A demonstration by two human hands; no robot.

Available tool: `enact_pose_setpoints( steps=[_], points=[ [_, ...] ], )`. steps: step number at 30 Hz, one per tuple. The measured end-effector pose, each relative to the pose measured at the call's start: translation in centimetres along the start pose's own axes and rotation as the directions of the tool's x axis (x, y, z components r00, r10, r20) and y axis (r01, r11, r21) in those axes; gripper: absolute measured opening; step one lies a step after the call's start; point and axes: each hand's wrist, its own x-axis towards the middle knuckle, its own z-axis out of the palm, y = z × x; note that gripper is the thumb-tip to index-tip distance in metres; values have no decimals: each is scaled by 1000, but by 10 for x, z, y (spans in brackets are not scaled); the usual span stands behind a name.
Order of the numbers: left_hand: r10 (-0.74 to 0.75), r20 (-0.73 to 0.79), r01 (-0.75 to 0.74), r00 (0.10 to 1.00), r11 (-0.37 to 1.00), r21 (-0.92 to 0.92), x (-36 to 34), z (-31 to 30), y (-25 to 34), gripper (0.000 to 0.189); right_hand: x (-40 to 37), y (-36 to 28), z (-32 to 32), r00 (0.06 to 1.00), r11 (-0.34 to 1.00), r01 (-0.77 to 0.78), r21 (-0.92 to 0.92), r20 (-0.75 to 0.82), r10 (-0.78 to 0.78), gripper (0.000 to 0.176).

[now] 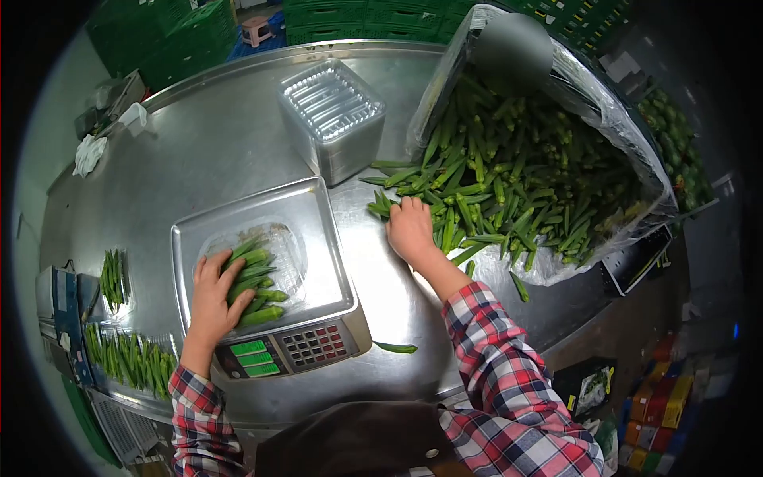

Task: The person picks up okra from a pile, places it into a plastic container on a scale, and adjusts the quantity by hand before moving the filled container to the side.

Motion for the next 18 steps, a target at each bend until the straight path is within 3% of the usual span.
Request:
enact_pose_setpoints(
  steps=[1, 4, 7, 9, 11, 13, 15, 18],
  points=[
    [26, 2, -26, 1000, 999, 41, 0, -3, 6, 56, 7, 0, 6, 998, 996, -48, -81, 37, 51, 22],
    [64, 11, -65, 998, 989, 133, -4, -6, 9, 71, 25, -9, 14, 974, 985, -135, -104, 169, 151, 50],
    [14, 45, -20, 999, 990, 141, -14, -10, 12, 81, 41, -8, 28, 930, 988, -137, -67, 336, 152, 52],
    [-36, 31, 32, 999, 992, 124, -22, -7, 8, 82, 40, -11, 50, 941, 997, -22, -75, 335, 46, 43],
    [-97, 13, 96, 995, 992, 78, -31, 1, -2, 85, 20, -24, 36, 967, 980, 194, 41, 161, -198, 28],
    [-133, -33, 135, 991, 989, 65, -36, 6, -4, 86, -2, -19, 47, 912, 912, 408, 43, 31, -409, 27],
    [-149, -86, 154, 985, 987, 48, -38, 7, -1, 85, -14, -20, 29, 892, 920, 381, 96, 223, -393, 30],
    [-193, -234, 196, 953, 981, -9, -49, 9, 0, 81, -17, -12, 15, 932, 978, 142, 152, 313, -184, 34]
  ],
)
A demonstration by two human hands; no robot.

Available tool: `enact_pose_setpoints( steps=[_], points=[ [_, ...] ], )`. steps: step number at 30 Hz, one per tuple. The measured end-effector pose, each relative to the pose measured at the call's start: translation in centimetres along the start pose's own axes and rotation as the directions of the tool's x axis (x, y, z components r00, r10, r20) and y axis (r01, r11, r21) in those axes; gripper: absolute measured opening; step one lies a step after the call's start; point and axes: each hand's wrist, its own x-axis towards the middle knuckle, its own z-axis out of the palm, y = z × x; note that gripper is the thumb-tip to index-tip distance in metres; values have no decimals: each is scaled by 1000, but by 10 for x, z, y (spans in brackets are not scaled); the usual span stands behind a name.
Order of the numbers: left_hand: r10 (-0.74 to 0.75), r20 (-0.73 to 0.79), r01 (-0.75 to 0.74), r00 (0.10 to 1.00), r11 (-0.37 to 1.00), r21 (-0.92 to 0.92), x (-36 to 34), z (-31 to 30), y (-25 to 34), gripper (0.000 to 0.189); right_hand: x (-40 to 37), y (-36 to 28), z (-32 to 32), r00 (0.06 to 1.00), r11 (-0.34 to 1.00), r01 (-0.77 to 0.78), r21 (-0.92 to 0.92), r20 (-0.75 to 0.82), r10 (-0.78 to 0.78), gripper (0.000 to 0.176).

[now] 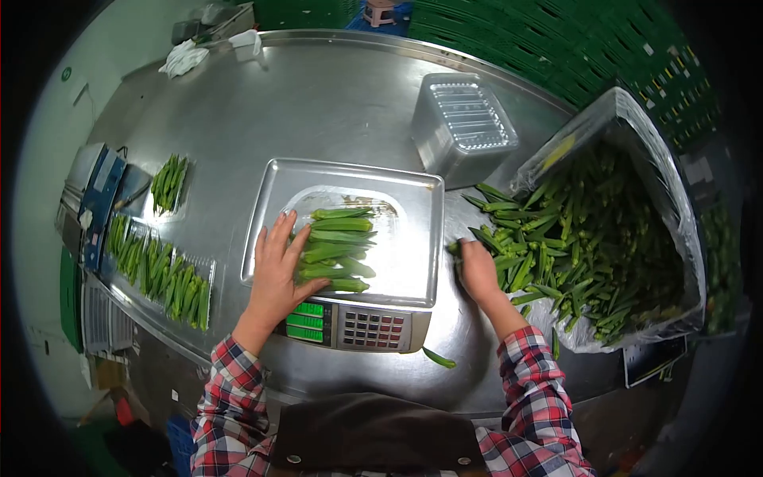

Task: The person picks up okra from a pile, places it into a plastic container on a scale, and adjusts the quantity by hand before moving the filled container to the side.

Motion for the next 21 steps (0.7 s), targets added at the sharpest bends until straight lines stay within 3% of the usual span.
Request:
enact_pose_setpoints(
  steps=[2, 4, 6, 8, 12, 15, 18, 20, 21],
  points=[
    [-35, -80, 31, 996, 998, -54, -11, -1, -2, 72, 0, 0, -10, 959, 970, -153, 188, -207, 192, 36],
    [-72, -146, 58, 987, 993, -101, -29, 0, -9, 68, 10, -5, -38, 901, 959, -11, 284, -413, 133, 38],
    [-137, -197, 105, 971, 981, -165, -46, 1, -12, 59, 17, -41, -80, 917, 901, 127, 416, -396, 53, 34],
    [-194, -227, 134, 954, 957, -258, -58, 7, -15, 56, 25, -85, -102, 943, 782, 289, 552, -305, -134, 34],
    [-195, -235, 125, 952, 951, -282, -67, 4, -12, 51, 41, -175, -109, 828, 696, 517, 499, -85, -554, 39],
    [-219, -258, 132, 941, 939, -316, -77, 0, -10, 47, 53, -192, -84, 739, 691, 642, 332, -26, -673, 39],
    [-292, -264, 192, 919, 918, -348, -91, -6, -16, 42, 55, -181, -86, 775, 693, 631, 349, -326, -541, 33],
    [-342, -263, 229, 902, 896, -380, -102, -10, -19, 40, 45, -148, -88, 887, 811, 437, 390, -337, -316, 29],
    [-374, -258, 250, 891, 878, -409, -108, -9, -23, 39, 38, -123, -83, 890, 848, 396, 352, -374, -260, 25]
  ],
)
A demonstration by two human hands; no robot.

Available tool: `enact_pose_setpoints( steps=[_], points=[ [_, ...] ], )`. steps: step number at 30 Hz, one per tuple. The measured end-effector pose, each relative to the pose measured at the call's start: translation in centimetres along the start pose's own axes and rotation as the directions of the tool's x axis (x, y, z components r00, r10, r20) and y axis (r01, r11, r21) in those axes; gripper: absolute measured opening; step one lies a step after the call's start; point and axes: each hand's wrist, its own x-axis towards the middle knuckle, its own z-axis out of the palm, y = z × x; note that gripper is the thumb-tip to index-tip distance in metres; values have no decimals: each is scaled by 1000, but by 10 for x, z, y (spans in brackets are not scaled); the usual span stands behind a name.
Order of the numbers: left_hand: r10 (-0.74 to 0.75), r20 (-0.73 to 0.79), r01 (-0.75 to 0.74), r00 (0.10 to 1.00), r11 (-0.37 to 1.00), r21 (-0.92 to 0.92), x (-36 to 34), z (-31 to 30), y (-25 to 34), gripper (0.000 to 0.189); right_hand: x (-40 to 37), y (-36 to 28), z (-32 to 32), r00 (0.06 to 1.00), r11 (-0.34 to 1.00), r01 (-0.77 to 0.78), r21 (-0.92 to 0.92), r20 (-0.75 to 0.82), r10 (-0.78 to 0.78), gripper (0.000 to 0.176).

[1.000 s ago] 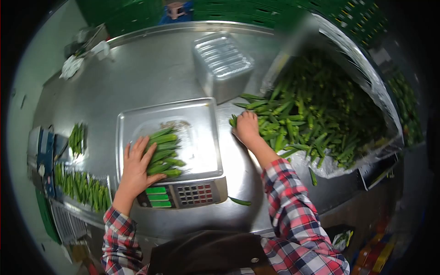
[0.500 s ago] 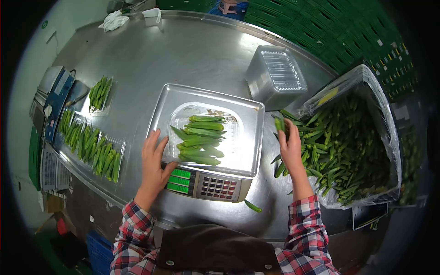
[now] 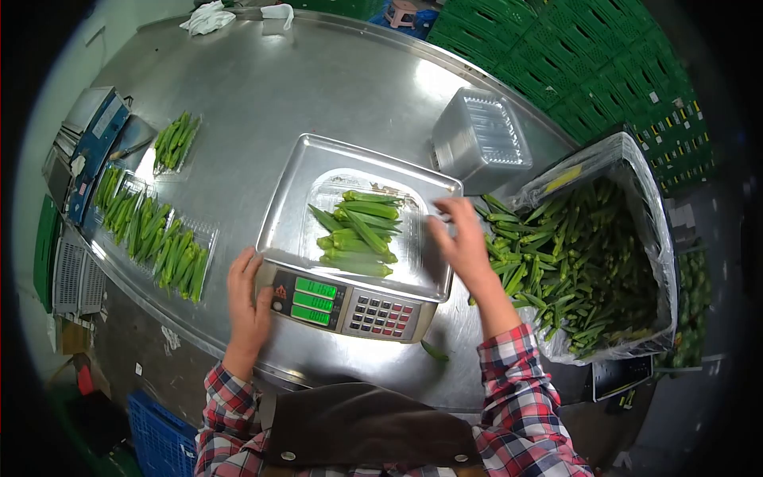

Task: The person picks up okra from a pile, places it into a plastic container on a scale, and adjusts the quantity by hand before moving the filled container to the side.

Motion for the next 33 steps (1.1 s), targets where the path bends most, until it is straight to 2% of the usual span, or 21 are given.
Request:
enact_pose_setpoints(
  steps=[1, 3, 4, 6, 9, 11, 14, 17, 18, 21, 22, 23, 25, 27, 28, 31, 33],
  points=[
    [-32, -7, 32, 999, 999, -22, -5, -1, -7, 39, -16, 11, -12, 994, 993, -111, -36, -12, 111, 19],
    [-84, -21, 83, 996, 996, -42, -9, -2, -11, 37, -59, 41, -25, 936, 933, -340, -116, 52, 347, 18],
    [-102, -28, 100, 994, 994, -38, -10, -3, -10, 37, -91, 65, -26, 898, 875, -387, -290, 97, 430, 27],
    [-110, -38, 109, 993, 994, -23, -13, -8, -9, 37, -143, 71, -29, 797, 687, -472, -553, 67, 601, 36],
    [-31, -68, 32, 997, 999, 8, 6, -8, -1, 38, -189, 72, -24, 684, 591, -557, -584, 82, 725, 40],
    [59, -76, -56, 995, 998, 33, 27, -10, 5, 40, -198, 73, -18, 714, 602, -571, -558, 24, 700, 34],
    [301, 40, -303, 953, 944, 129, 64, -11, 40, 42, -211, 88, -12, 748, 630, -563, -535, -7, 663, 28],
    [458, 283, -515, 843, 840, 174, 92, 7, 65, 43, -209, 77, -12, 653, 629, -688, -361, 71, 754, 29],
    [474, 341, -558, 812, 802, 213, 98, 20, 66, 43, -209, 67, -12, 651, 622, -693, -364, 54, 757, 29],
    [481, 482, -640, 732, 728, 245, 106, 53, 50, 40, -231, 64, -11, 653, 647, -732, -212, 53, 756, 28],
    [501, 472, -647, 726, 730, 220, 109, 60, 40, 36, -241, 67, -7, 725, 715, -684, -145, -25, 688, 24],
    [512, 461, -648, 724, 735, 201, 110, 66, 31, 33, -250, 72, -2, 692, 682, -720, -132, -58, 719, 23],
    [472, 432, -554, 768, 828, 80, 111, 65, 35, 24, -244, 65, -14, 622, 623, -783, -11, 15, 783, 25],
    [449, 371, -495, 813, 868, 34, 110, 69, 36, 19, -238, 68, -19, 625, 625, -780, -14, -34, 780, 22],
    [427, 341, -460, 838, 888, 17, 109, 70, 38, 16, -234, 68, -21, 652, 650, -758, -52, -35, 758, 21],
    [335, 257, -338, 906, 941, -35, 110, 71, 46, 13, -211, 66, -21, 695, 679, -719, -151, -171, 698, 21],
    [343, 279, -353, 897, 935, -16, 109, 71, 41, 13, -196, 70, -17, 699, 647, -712, -274, -183, 691, 23]
  ],
)
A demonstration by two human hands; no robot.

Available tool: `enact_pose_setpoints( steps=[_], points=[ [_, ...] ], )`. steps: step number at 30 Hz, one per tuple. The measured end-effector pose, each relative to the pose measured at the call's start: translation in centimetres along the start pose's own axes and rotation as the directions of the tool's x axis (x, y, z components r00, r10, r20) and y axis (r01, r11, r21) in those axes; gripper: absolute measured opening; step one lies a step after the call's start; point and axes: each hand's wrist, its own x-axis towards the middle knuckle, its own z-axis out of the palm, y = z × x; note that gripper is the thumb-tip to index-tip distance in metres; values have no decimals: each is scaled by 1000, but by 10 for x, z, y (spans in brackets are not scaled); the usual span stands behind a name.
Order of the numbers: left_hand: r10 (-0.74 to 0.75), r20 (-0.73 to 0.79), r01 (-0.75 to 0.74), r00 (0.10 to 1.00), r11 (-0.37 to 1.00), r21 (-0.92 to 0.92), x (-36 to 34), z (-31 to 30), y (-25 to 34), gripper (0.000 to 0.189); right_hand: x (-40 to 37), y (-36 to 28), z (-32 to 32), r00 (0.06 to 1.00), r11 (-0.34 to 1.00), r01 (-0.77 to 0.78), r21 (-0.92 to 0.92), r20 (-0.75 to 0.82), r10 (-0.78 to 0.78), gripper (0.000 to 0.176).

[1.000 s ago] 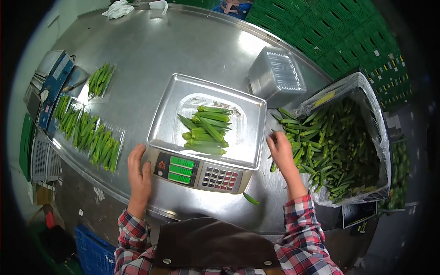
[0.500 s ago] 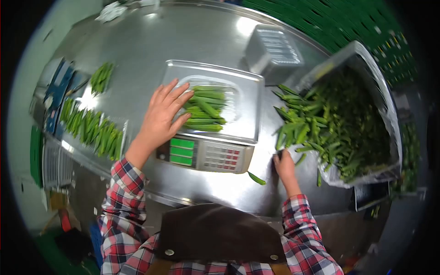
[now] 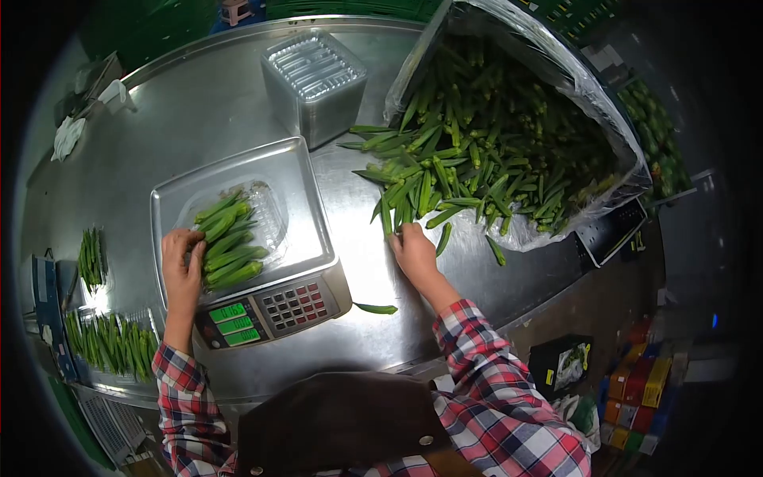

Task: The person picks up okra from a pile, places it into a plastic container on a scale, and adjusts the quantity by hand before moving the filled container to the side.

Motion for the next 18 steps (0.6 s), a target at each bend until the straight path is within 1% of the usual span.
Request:
enact_pose_setpoints(
  steps=[2, 3, 4, 5, 6, 7, 8, 9, 10, 12, 13, 14, 16, 18],
  points=[
    [40, 20, -41, 999, 997, 67, -3, 1, -7, 12, 9, -10, 3, 999, 995, 42, -86, 1, -42, 25],
    [68, 8, -69, 998, 994, 82, -4, 0, -10, 12, 13, -2, 17, 995, 988, 89, -123, -27, -93, 24],
    [91, -6, -90, 996, 990, 108, -5, 0, -12, 13, 16, -1, 18, 997, 992, 81, -93, 24, -79, 23],
    [111, -24, -106, 994, 984, 142, -7, -3, -14, 13, 20, 5, 22, 996, 989, 94, -113, 5, -94, 21],
    [97, -36, -92, 995, 989, 119, -8, -4, -15, 13, 24, 5, 18, 999, 999, -1, -43, 39, 3, 21],
    [82, -46, -77, 996, 993, 94, -8, -5, -14, 13, 24, 7, 17, 997, 999, 49, -11, -66, -50, 22],
    [64, -75, -58, 995, 995, 81, -7, -7, -11, 13, 31, 22, 25, 978, 979, 139, 147, -174, -112, 26],
    [48, -104, -42, 993, 997, 62, -7, -8, -8, 12, 37, 24, 22, 997, 963, -37, 267, -61, 55, 31],
    [4, -154, 3, 988, 999, 41, -10, -9, -6, 13, 40, 7, 11, 995, 948, -4, 318, -96, 37, 28],
    [-73, -250, 71, 965, 997, -18, -15, -9, -3, 13, 43, -55, -18, 990, 873, 135, 468, -102, -98, 26],
    [-106, -275, 104, 956, 994, -24, -19, -10, -1, 12, 47, -79, -21, 961, 831, 276, 483, -117, -251, 23],
    [-136, -288, 133, 948, 991, -32, -24, -11, 0, 12, 51, -104, -22, 909, 768, 408, 494, -138, -394, 21],
    [-184, -314, 178, 932, 983, -50, -33, -13, 0, 10, 56, -161, -24, 787, 698, 606, 382, -159, -596, 22],
    [-191, -324, 179, 927, 982, -68, -43, -13, 0, 11, 62, -206, -21, 725, 639, 659, 396, -110, -680, 24]
  ],
)
